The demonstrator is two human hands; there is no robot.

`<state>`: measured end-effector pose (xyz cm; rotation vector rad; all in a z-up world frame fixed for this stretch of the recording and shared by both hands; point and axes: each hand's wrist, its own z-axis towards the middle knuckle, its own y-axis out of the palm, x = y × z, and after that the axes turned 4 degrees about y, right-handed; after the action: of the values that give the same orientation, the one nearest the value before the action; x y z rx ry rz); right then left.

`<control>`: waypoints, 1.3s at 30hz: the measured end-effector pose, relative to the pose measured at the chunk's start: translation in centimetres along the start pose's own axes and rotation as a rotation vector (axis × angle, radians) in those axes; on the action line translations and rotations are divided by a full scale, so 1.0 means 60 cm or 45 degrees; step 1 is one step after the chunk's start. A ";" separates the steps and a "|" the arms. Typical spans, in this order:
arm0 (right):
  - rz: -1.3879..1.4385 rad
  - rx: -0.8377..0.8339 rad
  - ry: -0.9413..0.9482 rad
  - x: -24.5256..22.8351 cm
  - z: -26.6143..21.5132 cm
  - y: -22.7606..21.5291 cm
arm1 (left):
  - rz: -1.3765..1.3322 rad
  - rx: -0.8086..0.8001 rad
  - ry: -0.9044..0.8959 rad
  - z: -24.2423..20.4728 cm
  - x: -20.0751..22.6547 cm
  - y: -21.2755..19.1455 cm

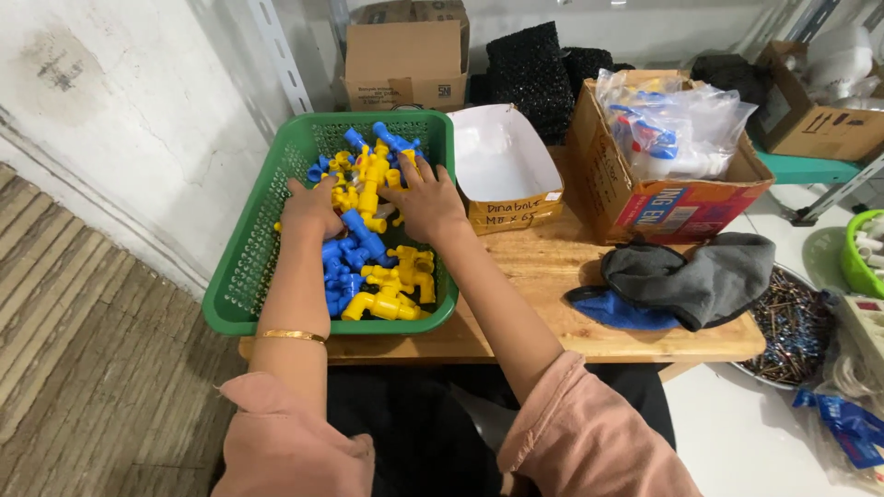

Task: The person takes a plastic faucet out of a cardboard box, slides a white plastic ring onto the base, wipes the faucet with a blue cloth, and places it into a small clear plastic bag.

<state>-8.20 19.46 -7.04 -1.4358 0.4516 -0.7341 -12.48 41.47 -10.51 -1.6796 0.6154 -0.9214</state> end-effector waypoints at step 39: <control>-0.057 -0.134 -0.048 -0.013 0.026 -0.001 | -0.979 0.010 0.209 -0.085 0.012 -0.068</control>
<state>-7.71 21.11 -6.95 -1.5600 0.4352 -0.7266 -16.46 39.30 -5.76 -1.8690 0.0412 -1.6074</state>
